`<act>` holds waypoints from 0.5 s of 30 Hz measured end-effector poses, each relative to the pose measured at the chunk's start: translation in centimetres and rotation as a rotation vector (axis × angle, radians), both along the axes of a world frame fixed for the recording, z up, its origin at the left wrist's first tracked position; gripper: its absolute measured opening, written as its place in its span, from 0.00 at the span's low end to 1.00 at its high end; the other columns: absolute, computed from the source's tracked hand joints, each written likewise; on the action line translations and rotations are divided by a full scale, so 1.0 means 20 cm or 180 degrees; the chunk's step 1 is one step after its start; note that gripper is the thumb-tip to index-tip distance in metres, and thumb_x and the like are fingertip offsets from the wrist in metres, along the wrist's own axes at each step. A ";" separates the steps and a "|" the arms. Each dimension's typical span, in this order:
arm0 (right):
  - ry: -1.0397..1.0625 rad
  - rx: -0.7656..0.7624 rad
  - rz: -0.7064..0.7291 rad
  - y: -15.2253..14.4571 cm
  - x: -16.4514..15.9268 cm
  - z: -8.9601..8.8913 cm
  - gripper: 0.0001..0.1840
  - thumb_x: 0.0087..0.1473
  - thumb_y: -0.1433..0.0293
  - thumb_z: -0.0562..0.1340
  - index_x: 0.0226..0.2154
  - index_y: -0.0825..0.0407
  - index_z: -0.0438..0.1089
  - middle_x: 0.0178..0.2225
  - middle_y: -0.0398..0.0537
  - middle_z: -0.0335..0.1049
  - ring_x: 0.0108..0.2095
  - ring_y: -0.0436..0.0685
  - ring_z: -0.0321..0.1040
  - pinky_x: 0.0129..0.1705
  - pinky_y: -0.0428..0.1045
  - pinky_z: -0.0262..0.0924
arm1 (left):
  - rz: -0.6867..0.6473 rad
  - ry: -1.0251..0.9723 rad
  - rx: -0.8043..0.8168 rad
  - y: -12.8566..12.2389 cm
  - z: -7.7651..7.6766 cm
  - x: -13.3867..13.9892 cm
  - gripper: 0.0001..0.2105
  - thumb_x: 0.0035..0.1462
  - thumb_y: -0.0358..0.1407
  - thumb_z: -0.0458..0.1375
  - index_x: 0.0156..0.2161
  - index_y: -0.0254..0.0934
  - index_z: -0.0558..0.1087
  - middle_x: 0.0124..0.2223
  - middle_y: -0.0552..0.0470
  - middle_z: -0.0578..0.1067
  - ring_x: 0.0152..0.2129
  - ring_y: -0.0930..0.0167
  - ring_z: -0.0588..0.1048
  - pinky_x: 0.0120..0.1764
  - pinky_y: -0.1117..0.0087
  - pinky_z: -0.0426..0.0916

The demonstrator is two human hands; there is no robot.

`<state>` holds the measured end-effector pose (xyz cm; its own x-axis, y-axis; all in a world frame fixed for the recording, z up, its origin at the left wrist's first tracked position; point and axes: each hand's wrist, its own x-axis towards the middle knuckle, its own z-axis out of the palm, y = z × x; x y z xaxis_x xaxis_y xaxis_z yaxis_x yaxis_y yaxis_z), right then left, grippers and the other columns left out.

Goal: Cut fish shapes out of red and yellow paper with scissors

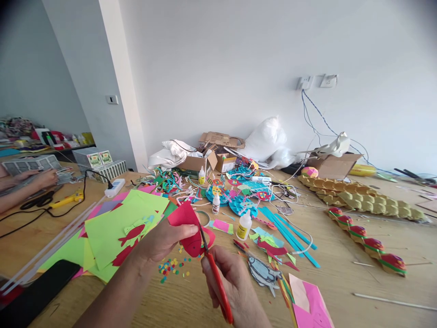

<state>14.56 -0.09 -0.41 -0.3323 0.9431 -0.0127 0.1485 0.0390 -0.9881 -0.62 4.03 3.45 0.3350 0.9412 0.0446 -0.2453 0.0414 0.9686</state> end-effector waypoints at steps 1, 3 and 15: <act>-0.0015 -0.0021 -0.0016 0.00 0.00 0.00 0.30 0.45 0.40 0.52 0.21 0.51 0.58 0.10 0.32 0.48 0.10 0.43 0.42 0.12 0.40 0.42 | 0.0009 0.0043 0.0000 0.00 0.00 0.00 0.06 0.40 0.34 0.59 0.21 0.34 0.66 0.21 0.58 0.68 0.19 0.77 0.64 0.26 0.75 0.59; -0.0046 -0.0050 -0.0030 0.00 0.00 0.00 0.30 0.44 0.40 0.52 0.20 0.51 0.57 0.10 0.32 0.48 0.10 0.43 0.43 0.12 0.41 0.42 | -0.0001 0.0124 0.0002 0.01 0.00 -0.01 0.07 0.40 0.34 0.59 0.21 0.34 0.66 0.21 0.58 0.68 0.19 0.78 0.64 0.26 0.75 0.59; -0.0152 0.0075 0.0154 0.00 0.01 0.02 0.26 0.49 0.45 0.52 0.21 0.51 0.57 0.10 0.34 0.52 0.11 0.44 0.44 0.14 0.41 0.41 | -0.0358 0.0025 0.0129 0.01 0.00 -0.02 0.03 0.42 0.32 0.58 0.23 0.34 0.69 0.23 0.56 0.71 0.21 0.76 0.66 0.27 0.75 0.61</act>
